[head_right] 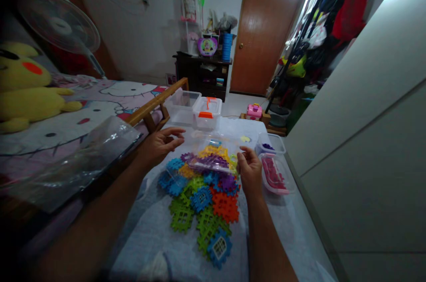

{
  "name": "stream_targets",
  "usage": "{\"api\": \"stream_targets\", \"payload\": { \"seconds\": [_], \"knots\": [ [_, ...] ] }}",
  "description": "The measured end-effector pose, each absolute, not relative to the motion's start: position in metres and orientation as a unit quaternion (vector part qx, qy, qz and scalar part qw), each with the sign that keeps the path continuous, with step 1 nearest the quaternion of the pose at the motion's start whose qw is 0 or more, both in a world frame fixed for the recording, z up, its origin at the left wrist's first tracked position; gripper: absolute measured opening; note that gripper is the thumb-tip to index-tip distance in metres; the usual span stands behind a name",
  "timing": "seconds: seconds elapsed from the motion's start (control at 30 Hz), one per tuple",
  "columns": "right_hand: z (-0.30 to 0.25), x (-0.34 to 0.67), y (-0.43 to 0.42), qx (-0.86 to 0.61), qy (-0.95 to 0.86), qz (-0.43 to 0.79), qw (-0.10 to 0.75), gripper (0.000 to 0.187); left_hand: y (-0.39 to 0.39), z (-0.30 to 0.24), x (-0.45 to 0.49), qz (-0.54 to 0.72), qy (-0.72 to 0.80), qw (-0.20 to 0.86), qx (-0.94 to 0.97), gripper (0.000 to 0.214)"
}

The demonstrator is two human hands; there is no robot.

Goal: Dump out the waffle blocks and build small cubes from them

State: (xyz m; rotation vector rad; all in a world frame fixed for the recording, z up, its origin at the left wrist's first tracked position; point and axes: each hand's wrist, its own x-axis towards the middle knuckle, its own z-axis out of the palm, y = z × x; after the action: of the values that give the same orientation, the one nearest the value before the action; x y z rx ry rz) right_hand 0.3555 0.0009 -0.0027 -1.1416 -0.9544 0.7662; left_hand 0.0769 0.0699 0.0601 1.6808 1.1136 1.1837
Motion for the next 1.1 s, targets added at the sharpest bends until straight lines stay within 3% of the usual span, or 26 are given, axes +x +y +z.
{"api": "stream_targets", "payload": {
  "seconds": [0.17,0.3,0.53,0.77,0.97,1.1],
  "knots": [
    [-0.006,0.359,0.002,-0.493,-0.415,0.392,0.657,0.037,0.090,0.086,0.106,0.343,0.383,0.249,0.821,0.021],
    [-0.007,0.358,0.003,-0.484,-0.398,0.423,0.654,0.039,0.105,0.086,0.127,0.263,0.334,0.173,0.888,0.020],
    [-0.002,0.350,0.000,-0.489,-0.390,0.454,0.634,0.040,0.114,0.064,0.145,0.233,0.328,0.104,0.910,0.017],
    [-0.001,0.345,0.000,-0.491,-0.348,0.466,0.648,0.039,0.105,0.057,0.131,0.322,0.389,0.122,0.854,0.026],
    [0.003,0.352,0.007,-0.500,-0.297,0.518,0.628,0.031,0.106,0.023,0.098,0.496,0.506,0.326,0.626,0.032],
    [0.012,0.361,0.017,-0.474,-0.293,0.503,0.661,0.027,0.112,-0.010,0.087,0.528,0.510,0.365,0.572,0.030]
  ]
}}
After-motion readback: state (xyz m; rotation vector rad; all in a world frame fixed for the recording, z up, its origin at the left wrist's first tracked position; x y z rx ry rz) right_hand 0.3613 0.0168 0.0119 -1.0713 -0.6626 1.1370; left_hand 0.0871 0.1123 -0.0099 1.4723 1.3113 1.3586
